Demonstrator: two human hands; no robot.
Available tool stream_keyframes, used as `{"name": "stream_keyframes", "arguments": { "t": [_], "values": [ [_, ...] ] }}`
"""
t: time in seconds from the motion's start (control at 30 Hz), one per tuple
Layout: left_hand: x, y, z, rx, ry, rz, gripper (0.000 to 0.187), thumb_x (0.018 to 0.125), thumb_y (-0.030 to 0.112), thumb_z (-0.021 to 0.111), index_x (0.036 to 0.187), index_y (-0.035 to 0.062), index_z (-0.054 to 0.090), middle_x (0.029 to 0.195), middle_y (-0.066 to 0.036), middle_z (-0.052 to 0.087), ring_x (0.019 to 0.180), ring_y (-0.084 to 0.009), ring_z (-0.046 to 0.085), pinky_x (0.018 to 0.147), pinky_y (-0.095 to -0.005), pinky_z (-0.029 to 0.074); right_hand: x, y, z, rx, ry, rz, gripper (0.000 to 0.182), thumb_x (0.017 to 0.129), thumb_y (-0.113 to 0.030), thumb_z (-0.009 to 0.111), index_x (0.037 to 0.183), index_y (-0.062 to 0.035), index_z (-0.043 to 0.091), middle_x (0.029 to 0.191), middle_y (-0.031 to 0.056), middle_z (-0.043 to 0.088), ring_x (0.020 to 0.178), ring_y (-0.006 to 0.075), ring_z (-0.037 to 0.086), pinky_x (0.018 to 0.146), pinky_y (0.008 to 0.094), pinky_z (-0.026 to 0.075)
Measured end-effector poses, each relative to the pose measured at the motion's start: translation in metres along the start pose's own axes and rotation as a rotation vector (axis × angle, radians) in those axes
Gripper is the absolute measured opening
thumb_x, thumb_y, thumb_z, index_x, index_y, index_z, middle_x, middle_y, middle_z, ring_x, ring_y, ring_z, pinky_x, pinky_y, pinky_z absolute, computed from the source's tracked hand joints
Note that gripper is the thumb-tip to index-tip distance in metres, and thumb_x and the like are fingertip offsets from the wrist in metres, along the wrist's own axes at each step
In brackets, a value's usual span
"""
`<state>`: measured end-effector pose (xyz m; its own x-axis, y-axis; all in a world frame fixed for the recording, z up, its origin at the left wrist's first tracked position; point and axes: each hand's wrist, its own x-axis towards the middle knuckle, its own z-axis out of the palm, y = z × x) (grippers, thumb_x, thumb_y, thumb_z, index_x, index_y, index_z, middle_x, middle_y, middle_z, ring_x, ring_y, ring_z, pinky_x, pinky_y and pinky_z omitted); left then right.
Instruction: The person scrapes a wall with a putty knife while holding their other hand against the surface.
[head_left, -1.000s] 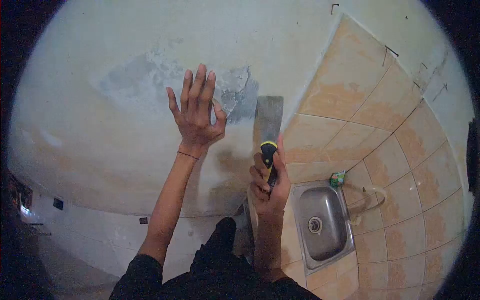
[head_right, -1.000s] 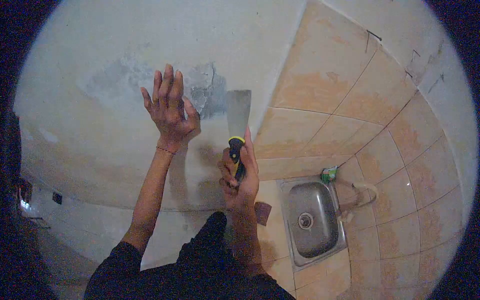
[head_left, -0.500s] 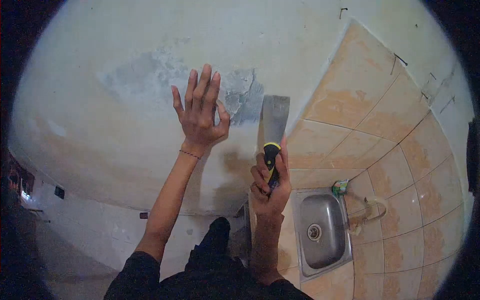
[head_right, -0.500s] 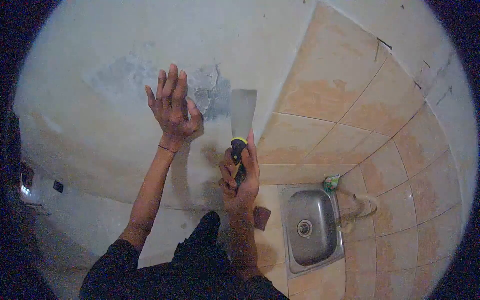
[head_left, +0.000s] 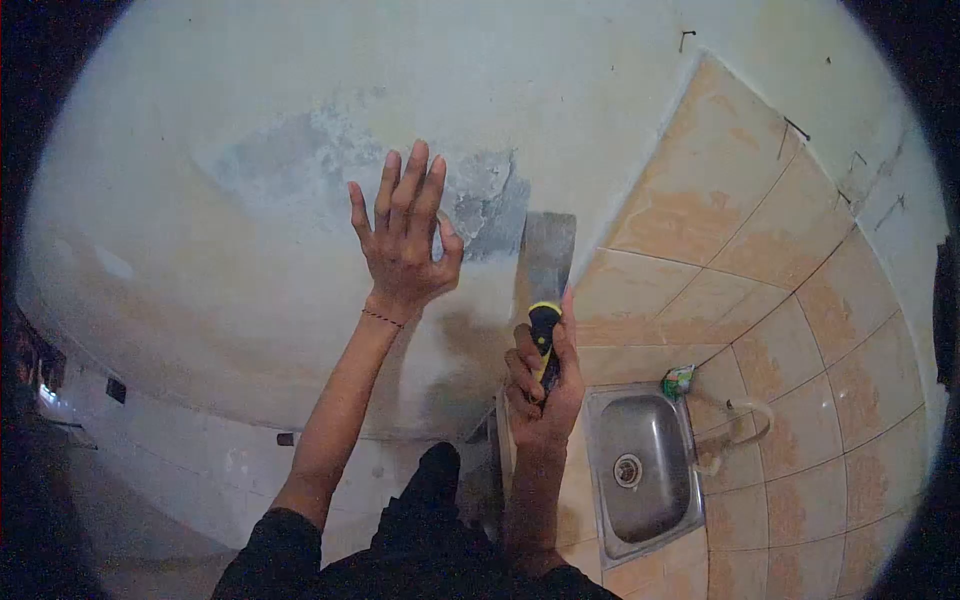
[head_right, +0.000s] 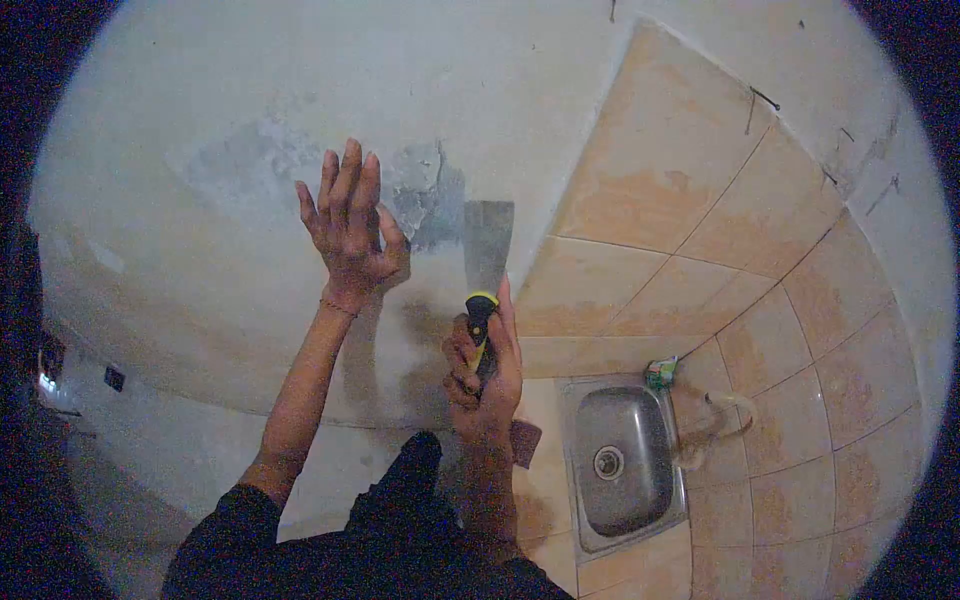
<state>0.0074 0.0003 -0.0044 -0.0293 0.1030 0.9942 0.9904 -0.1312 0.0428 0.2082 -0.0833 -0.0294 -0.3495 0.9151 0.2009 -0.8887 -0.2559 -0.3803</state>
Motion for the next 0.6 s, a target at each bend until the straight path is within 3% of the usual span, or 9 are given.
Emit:
{"name": "stream_keyframes", "arguments": {
  "t": [0.27, 0.37, 0.47, 0.6],
  "values": [
    [0.000, 0.000, 0.000, -0.015, 0.004, 0.002, 0.067, 0.081, 0.020, 0.051, 0.148, 0.0147, 0.049, 0.154, -0.004, 0.046, 0.147, -0.0243, 0.036, 0.125, -0.0522, 0.003, 0.001, 0.001, -0.004, 0.139, -0.072, 0.029, 0.056, 0.109, -0.023, 0.037, 0.160, -0.0293, 0.016, 0.081, 0.0063, 0.038, 0.050, 0.0076, 0.037, 0.030, 0.0154, 0.030],
    [0.001, 0.002, -0.001, -0.016, 0.009, -0.003, 0.066, 0.081, 0.019, 0.051, 0.147, 0.0143, 0.049, 0.154, -0.004, 0.046, 0.146, -0.0244, 0.036, 0.125, -0.0521, 0.004, 0.009, -0.001, 0.002, 0.076, -0.043, 0.003, 0.056, 0.109, -0.024, 0.038, 0.160, -0.0302, 0.016, 0.081, 0.0064, 0.038, 0.050, 0.0076, 0.038, 0.031, 0.0153, 0.030],
    [0.001, 0.000, 0.001, -0.009, 0.034, 0.019, 0.066, 0.081, 0.019, 0.051, 0.147, 0.0145, 0.050, 0.154, -0.004, 0.046, 0.146, -0.0243, 0.036, 0.125, -0.0518, 0.005, 0.010, 0.000, 0.009, -0.017, -0.015, -0.012, 0.058, 0.106, -0.029, 0.047, 0.159, -0.0266, 0.022, 0.074, 0.0029, 0.041, 0.047, 0.0069, 0.038, 0.032, 0.0169, 0.031],
    [0.001, 0.001, -0.002, 0.001, 0.005, 0.009, 0.067, 0.081, 0.019, 0.051, 0.148, 0.0146, 0.049, 0.155, -0.004, 0.046, 0.146, -0.0245, 0.036, 0.124, -0.0519, 0.005, -0.002, 0.007, -0.013, -0.030, 0.042, 0.005, 0.054, 0.107, -0.025, 0.043, 0.159, -0.0277, 0.025, 0.080, 0.0049, 0.042, 0.050, 0.0076, 0.037, 0.032, 0.0160, 0.030]
  ]
}}
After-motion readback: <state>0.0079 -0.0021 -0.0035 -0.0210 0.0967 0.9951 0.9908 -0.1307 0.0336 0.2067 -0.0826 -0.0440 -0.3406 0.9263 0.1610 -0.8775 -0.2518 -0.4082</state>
